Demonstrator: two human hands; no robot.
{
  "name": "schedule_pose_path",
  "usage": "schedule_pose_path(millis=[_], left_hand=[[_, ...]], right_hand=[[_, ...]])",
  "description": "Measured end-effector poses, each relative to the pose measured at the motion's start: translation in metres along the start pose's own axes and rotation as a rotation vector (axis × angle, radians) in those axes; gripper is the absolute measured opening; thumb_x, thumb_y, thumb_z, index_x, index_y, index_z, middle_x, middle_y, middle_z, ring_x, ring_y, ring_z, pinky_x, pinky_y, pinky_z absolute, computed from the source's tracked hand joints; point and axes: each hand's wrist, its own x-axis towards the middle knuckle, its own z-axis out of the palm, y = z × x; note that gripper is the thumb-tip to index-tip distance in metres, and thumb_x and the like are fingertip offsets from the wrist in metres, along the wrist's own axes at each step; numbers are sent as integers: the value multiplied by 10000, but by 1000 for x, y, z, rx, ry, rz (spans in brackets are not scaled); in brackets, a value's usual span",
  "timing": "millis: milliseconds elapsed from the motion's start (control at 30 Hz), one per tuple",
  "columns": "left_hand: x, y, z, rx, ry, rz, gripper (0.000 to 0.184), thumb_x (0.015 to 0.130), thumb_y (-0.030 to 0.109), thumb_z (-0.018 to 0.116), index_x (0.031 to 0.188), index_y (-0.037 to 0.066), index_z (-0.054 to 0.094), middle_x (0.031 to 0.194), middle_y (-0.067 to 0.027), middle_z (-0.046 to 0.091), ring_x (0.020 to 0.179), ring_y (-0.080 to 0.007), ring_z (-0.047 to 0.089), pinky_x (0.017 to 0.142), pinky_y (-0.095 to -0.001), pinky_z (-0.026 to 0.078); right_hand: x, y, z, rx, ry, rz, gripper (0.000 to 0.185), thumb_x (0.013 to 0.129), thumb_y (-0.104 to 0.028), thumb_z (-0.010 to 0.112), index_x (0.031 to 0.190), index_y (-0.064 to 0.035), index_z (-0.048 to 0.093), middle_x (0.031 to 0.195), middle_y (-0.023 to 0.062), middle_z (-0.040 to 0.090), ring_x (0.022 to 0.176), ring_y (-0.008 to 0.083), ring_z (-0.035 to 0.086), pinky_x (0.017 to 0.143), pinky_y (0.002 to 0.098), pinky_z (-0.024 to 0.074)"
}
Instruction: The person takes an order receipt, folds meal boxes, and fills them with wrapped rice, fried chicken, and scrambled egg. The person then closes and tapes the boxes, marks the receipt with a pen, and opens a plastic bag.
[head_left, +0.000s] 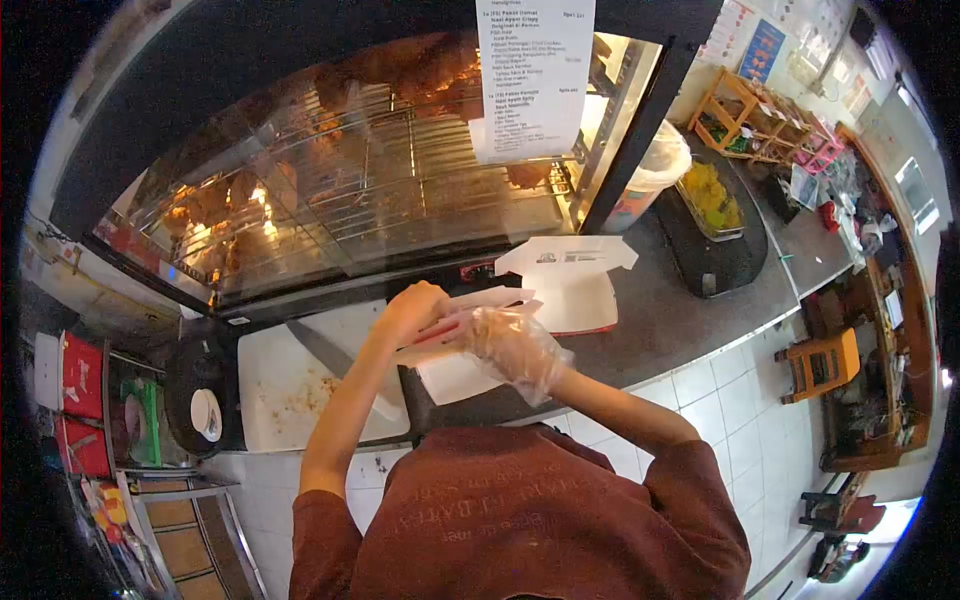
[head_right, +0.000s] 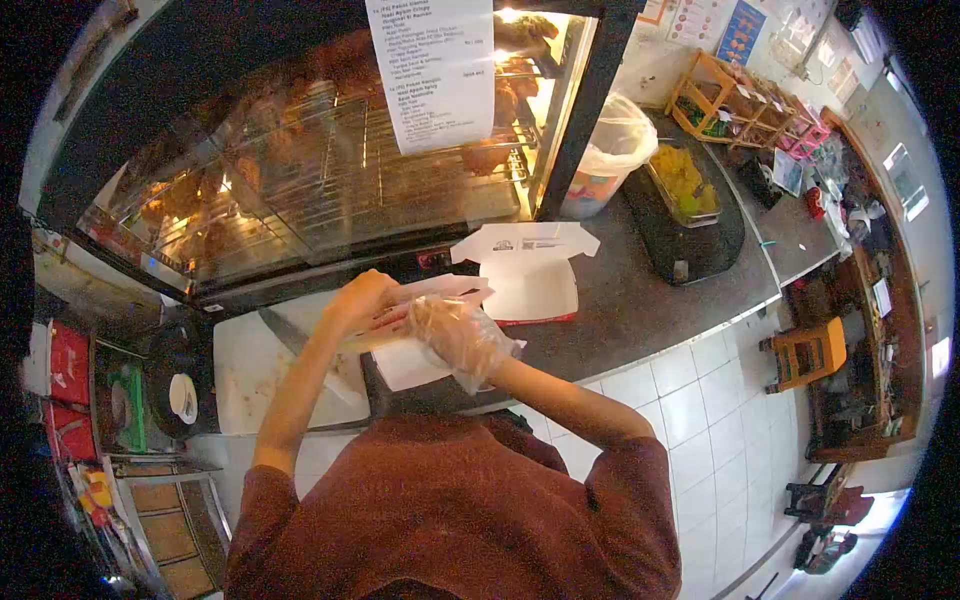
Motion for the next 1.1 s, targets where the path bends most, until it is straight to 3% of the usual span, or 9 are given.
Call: schedule_pose_path(millis=[100,133,300,467,533,767,900,967,1100], left_hand=[[-13,24,2,42,100,194,100,698,150,579,696,78,649,671,-155,607,645,-327,599,575,-389,473],[-15,27,9,13,121,181,95,699,157,585,681,83,641,666,-152,605,642,-327,598,580,-393,480],[-19,-1,31,254,-67,79,116,703,179,564,738,142,668,693,-135,622,669,-313,619,591,-395,497],[-13,-30,26,311,16,126,114,718,141,532,693,114,640,708,-153,614,690,-337,614,618,-412,505],[-2,-29,23,358,5,-66,90,716,150,557,707,105,635,706,-152,607,712,-330,610,621,-413,499],[22,-16,10,170,132,-50,251,693,194,652,932,118,637,850,-128,628,827,-297,598,718,-394,483],[-2,3,3,172,459,-10,410,746,250,630,1116,90,553,1014,-128,593,954,-288,556,831,-386,443],[-30,13,2,165,643,6,405,776,251,608,1133,74,537,1059,-128,574,1012,-285,527,897,-377,406],[-126,15,30,-39,834,-149,316,804,195,574,1088,58,552,1016,-132,574,966,-295,531,880,-382,402]], right_hand=[[-13,15,32,102,-56,89,219,748,-146,537,954,-79,574,904,89,591,863,214,577,721,331,484],[10,3,-37,228,-321,209,321,745,-145,531,1059,-83,549,1032,117,568,945,216,561,774,329,483],[-21,15,-85,226,123,32,373,788,-188,519,1145,-81,507,1103,129,539,998,220,538,786,318,478],[-88,55,-172,314,218,396,377,803,-223,532,1152,-83,512,1087,114,552,997,229,536,819,320,459],[-114,78,-168,380,220,571,380,808,-238,537,1154,-83,514,1081,108,558,996,233,534,832,321,452],[-170,162,-22,623,-20,936,393,829,-288,555,1164,-85,521,1059,86,577,995,245,531,877,324,425],[-98,130,-59,67,-190,600,391,780,-311,625,1109,-107,573,1077,75,574,979,254,540,879,330,429],[-67,100,-92,-105,69,190,497,717,-327,684,1142,-112,543,1129,74,549,1029,248,520,891,341,423],[-15,29,-98,336,179,82,582,717,-348,686,1199,-113,458,1183,97,492,1075,273,476,904,385,397]])
